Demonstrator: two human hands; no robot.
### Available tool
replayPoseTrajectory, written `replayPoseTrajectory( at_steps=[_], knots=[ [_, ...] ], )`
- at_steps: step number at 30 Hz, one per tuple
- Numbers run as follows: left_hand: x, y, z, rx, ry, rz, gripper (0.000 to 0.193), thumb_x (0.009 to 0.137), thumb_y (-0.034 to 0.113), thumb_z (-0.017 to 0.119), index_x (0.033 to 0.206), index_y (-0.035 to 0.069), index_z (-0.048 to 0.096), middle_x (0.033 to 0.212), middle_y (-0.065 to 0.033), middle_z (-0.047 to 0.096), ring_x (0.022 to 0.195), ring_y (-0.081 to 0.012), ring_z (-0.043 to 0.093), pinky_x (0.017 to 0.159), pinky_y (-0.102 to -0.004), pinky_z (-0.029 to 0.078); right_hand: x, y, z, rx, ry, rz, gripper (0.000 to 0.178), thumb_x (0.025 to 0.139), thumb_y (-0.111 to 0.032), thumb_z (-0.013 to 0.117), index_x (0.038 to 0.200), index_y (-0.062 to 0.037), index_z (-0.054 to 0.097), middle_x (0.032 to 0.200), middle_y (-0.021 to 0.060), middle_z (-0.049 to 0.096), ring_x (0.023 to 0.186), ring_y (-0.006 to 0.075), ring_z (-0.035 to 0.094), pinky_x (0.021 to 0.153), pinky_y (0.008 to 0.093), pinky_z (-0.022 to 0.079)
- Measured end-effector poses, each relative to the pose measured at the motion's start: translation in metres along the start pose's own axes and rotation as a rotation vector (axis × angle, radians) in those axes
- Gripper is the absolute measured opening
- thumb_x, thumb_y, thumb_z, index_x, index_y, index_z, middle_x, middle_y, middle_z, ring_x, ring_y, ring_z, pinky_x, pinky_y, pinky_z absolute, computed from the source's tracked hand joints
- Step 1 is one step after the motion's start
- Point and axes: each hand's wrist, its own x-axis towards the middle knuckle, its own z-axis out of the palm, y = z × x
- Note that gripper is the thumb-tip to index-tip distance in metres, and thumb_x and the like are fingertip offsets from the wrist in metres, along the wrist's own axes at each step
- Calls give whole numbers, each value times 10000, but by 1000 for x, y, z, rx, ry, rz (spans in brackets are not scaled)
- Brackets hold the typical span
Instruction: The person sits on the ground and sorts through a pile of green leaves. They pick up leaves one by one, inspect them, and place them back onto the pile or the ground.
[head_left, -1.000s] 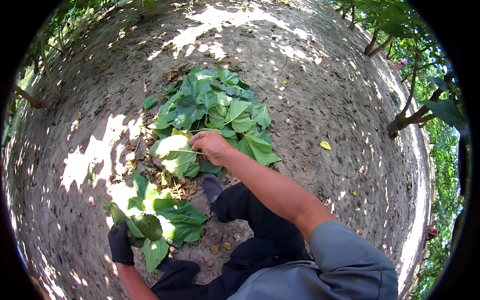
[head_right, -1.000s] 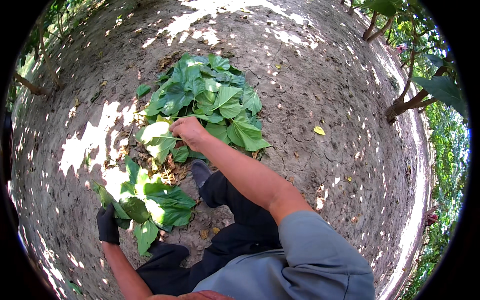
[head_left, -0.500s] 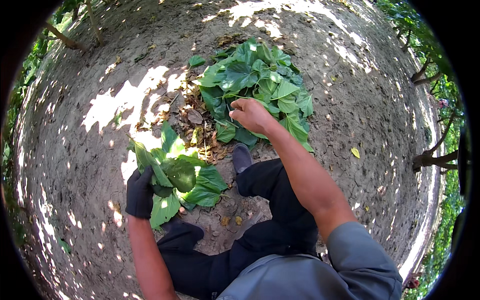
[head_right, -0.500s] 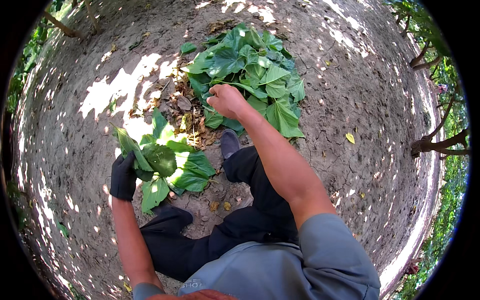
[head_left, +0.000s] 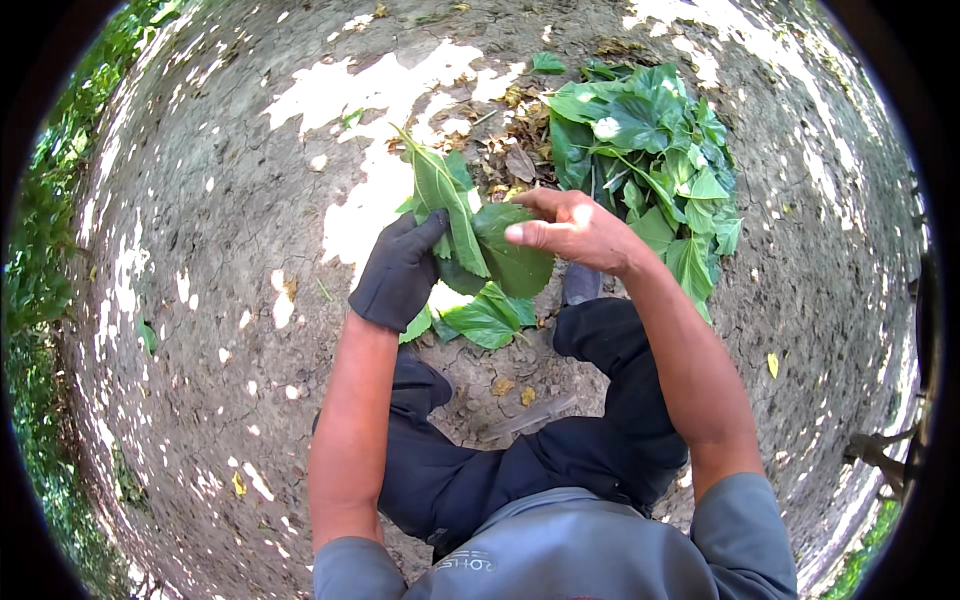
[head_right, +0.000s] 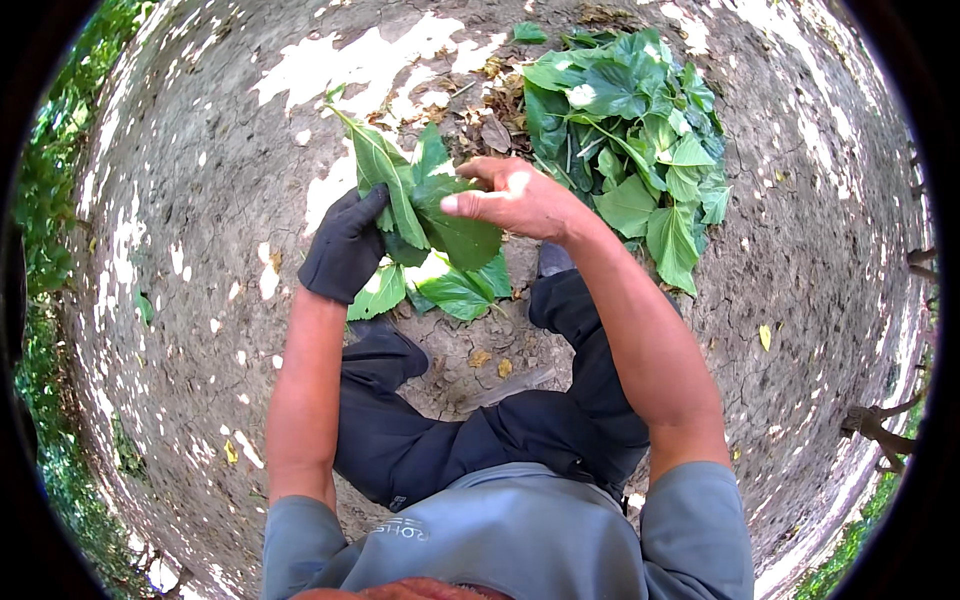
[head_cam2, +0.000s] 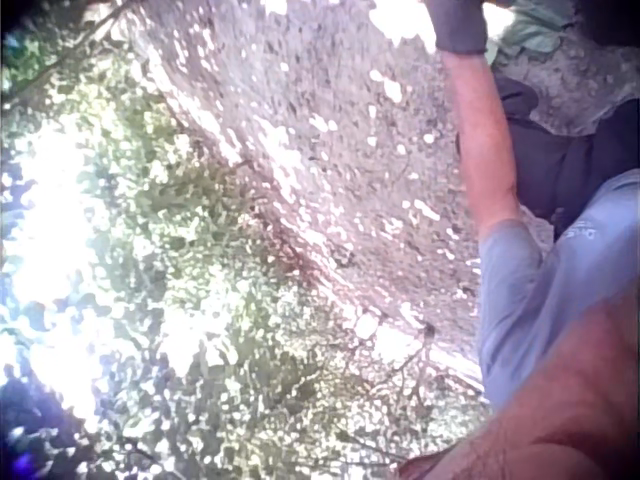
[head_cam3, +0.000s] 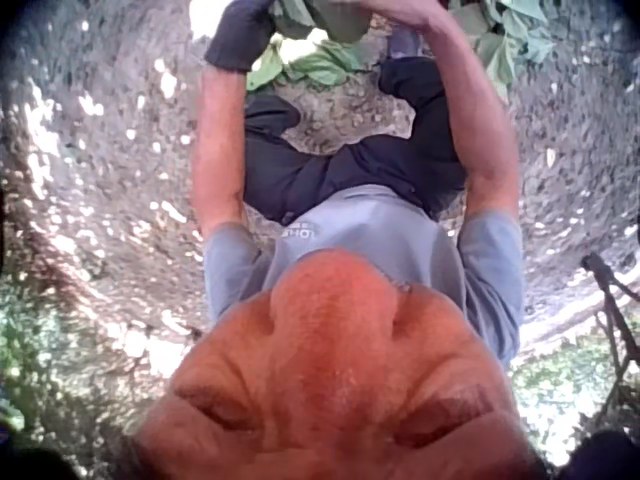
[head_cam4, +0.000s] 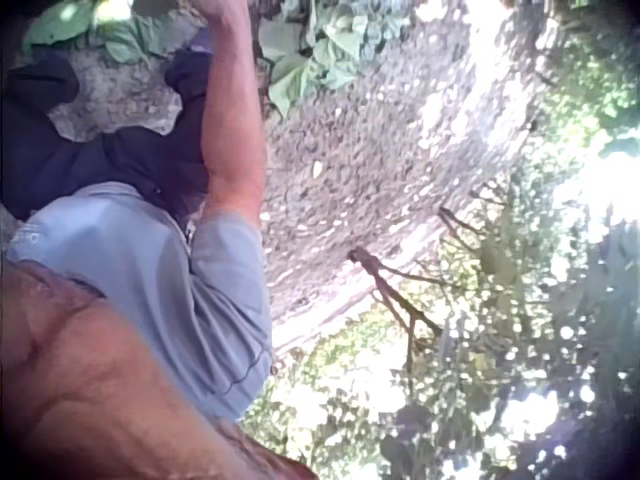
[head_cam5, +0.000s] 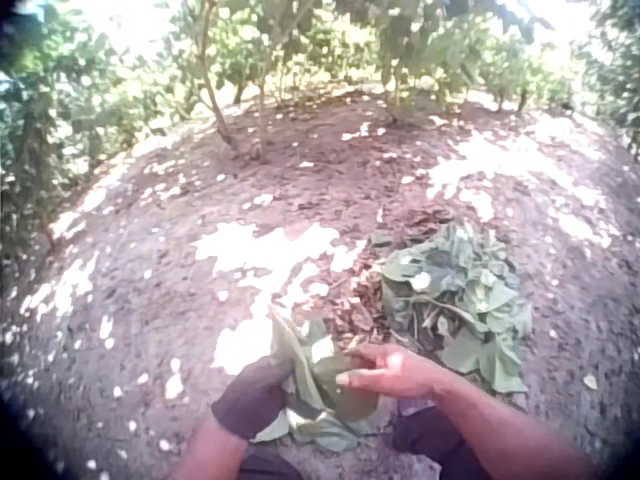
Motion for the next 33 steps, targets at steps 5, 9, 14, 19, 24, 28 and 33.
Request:
replayPoseTrajectory(
  at_steps=[5,9,14,19,24,28,33],
  knots=[
    [-1,-1,1,83,41,9,317,992,218,557,1197,-24,579,1105,-120,657,992,-209,659,885,-382,554,-1,-14,8,-18,-62,90,390,844,-235,721,1069,78,659,893,69,667,823,106,563,759,289,476],
    [-1,-2,-3,165,89,27,311,988,230,571,1177,-16,596,1063,-102,665,960,-189,666,846,-356,570,-5,-19,4,55,31,134,273,836,-167,678,990,58,664,772,14,628,702,75,533,667,270,459],
    [2,-6,-10,245,136,49,303,982,242,583,1151,-8,618,1009,-80,673,909,-169,662,808,-334,564,1,-6,-1,156,178,52,287,871,-170,641,1053,51,668,806,10,655,696,69,555,653,251,466],
    [0,-12,3,433,113,-17,301,966,252,601,1128,3,645,952,-50,678,828,-132,638,754,-295,525,6,-3,8,182,320,-13,312,883,-156,628,1101,67,646,831,36,667,757,77,576,702,255,480],
    [1,-27,8,611,82,-7,290,961,252,595,1110,16,673,933,-45,690,827,-121,621,758,-295,505,5,-17,24,102,317,-49,352,927,-216,613,1126,73,641,989,104,680,909,120,591,823,294,484],
    [3,-36,6,878,72,72,299,968,251,574,1086,-8,663,909,-63,691,823,-124,607,744,-305,492,3,-20,31,38,257,-24,530,900,-300,665,1238,97,566,1146,165,647,1011,193,602,907,336,482],
    [6,-45,12,1108,58,37,401,923,357,594,985,-37,635,851,-196,670,807,-320,634,710,-411,488,7,-14,25,42,113,-6,553,821,-257,751,1224,80,579,1106,145,658,955,169,591,852,333,495]
  ],
)
